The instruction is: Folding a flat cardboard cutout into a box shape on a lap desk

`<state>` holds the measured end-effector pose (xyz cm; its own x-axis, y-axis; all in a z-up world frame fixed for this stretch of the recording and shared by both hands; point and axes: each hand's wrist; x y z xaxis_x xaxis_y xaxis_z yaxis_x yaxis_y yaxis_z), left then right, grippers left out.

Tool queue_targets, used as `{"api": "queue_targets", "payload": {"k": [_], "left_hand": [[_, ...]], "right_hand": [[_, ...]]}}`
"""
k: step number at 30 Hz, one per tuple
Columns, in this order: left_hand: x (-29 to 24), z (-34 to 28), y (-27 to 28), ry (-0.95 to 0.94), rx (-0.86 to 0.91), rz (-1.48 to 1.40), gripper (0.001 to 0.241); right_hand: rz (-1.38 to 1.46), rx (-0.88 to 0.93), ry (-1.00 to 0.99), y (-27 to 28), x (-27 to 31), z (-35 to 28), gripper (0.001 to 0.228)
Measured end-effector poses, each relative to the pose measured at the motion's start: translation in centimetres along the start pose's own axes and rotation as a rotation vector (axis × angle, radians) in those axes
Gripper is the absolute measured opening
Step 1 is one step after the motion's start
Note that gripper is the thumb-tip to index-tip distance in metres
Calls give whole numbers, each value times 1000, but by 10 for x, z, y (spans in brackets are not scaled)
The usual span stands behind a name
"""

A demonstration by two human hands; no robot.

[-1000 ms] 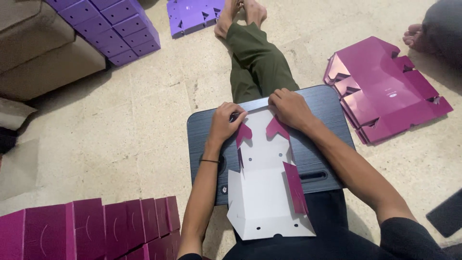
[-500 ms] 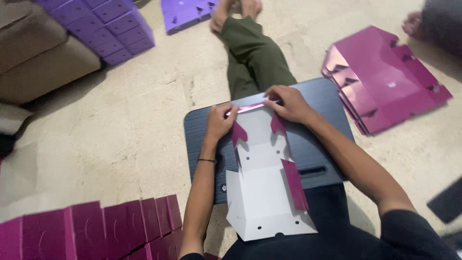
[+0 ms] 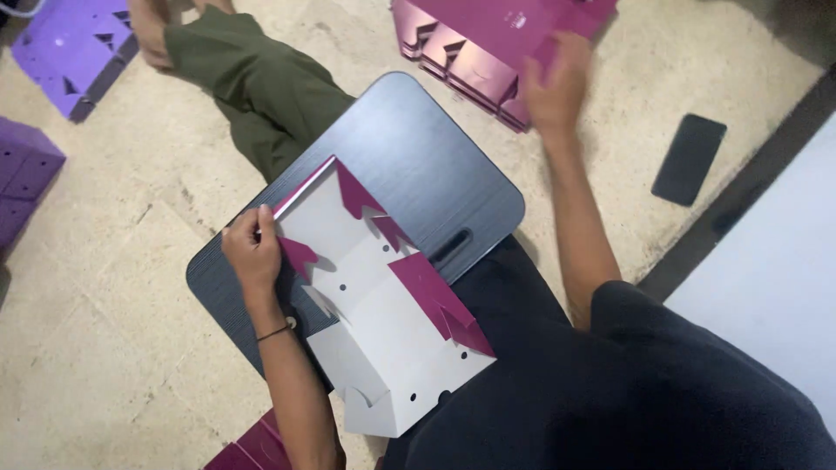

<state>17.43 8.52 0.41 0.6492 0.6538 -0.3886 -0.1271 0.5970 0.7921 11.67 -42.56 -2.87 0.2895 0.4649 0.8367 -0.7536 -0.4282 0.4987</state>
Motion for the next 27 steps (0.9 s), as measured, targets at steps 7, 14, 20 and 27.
{"api": "queue_targets", "payload": {"k": [7,14,20,27], "left_hand": [[2,4,-2,34,17,-31,46],[-8,8,3,96,22,-97,51],[-11,11,4,74,6,-116,52],[4,3,-1,56,18,-63,49]], "right_hand": [[-1103,-380,-377,53,-232,-54,89],[-972,-412,-396,61,-201,-57,83],[-826,-322,-483,66,-174,-56,77],[-920,-322,-508,62,-187,-54,84]]}}
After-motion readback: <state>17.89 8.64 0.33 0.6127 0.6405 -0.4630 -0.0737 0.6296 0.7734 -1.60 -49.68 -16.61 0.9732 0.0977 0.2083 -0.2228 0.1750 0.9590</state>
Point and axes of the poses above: each hand's wrist, its own z-axis towards the middle knuckle, its own y-axis out of the back of the hand, x = y × z, and after that the axes turned 10 degrees about -y, right-handed
